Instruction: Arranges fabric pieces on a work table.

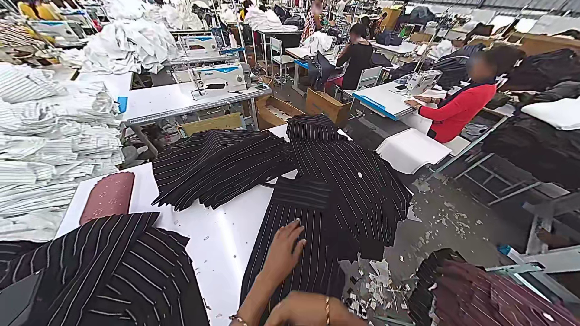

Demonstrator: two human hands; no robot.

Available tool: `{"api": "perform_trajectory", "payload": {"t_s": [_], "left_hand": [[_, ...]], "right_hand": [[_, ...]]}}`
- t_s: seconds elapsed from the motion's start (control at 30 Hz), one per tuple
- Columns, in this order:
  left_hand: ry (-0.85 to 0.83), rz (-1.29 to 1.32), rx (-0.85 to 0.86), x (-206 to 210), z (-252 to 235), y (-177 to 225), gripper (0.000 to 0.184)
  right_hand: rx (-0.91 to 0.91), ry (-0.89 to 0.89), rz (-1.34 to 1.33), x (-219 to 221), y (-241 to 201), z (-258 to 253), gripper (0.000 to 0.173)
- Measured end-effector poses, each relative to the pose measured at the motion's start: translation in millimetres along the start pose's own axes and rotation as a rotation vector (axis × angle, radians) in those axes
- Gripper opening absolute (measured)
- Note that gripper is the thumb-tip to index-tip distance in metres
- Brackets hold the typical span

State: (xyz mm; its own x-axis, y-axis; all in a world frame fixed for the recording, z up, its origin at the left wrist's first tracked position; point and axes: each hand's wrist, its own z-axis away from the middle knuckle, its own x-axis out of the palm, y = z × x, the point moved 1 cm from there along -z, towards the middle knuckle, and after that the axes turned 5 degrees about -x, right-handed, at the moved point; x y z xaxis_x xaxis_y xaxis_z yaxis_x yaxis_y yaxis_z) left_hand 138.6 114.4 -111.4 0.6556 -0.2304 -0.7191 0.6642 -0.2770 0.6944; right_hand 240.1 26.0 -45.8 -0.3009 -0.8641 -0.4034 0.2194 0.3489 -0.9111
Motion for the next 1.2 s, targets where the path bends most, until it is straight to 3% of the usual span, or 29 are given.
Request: {"api": "perform_trajectory", "payload": {"t_s": [0.1,0.2,0.3,0.37,0.47,0.53,0.63,0.7,0.77,0.83,0.9,1.03,1.2], "left_hand": [[-0.168,-0.231,-0.096,45,-2,-16,0.060],[-0.014,-0.286,-0.065,65,13,-33,0.063],[0.022,-0.330,-0.078,68,34,-32,0.067],[0.081,-0.345,-0.066,70,45,-31,0.068],[0.100,-0.315,-0.102,72,53,-28,0.068],[0.096,-0.227,-0.151,70,52,-26,0.067],[0.123,0.064,-0.243,60,49,-21,0.066],[0.176,0.404,-0.285,50,47,-14,0.074],[0.245,0.741,-0.329,35,48,-3,0.090],[0.355,0.898,-0.386,20,53,9,0.097],[0.437,0.935,-0.368,11,58,14,0.089],[0.574,1.041,-0.272,6,72,11,0.044],[0.956,1.183,-0.530,-35,103,-7,0.032]], "right_hand": [[0.286,0.238,0.136,-56,21,31,0.031],[0.608,0.602,0.196,-91,55,61,0.037],[0.766,0.993,0.154,-108,94,77,0.048],[0.802,1.082,0.155,-117,116,74,0.051],[0.854,0.991,0.148,-132,127,60,0.043],[0.845,0.935,0.093,-142,123,51,0.036],[0.686,1.019,-0.047,-133,117,37,0.034],[0.464,1.108,-0.319,-110,98,22,0.029],[0.298,1.028,-0.635,-80,73,4,0.021],[0.229,0.939,-0.864,-54,58,-9,0.016],[0.223,0.944,-0.960,-42,46,-14,0.016],[0.235,1.058,-0.818,-35,34,-13,0.016],[0.280,1.333,-0.345,-57,34,16,0.029]]}}
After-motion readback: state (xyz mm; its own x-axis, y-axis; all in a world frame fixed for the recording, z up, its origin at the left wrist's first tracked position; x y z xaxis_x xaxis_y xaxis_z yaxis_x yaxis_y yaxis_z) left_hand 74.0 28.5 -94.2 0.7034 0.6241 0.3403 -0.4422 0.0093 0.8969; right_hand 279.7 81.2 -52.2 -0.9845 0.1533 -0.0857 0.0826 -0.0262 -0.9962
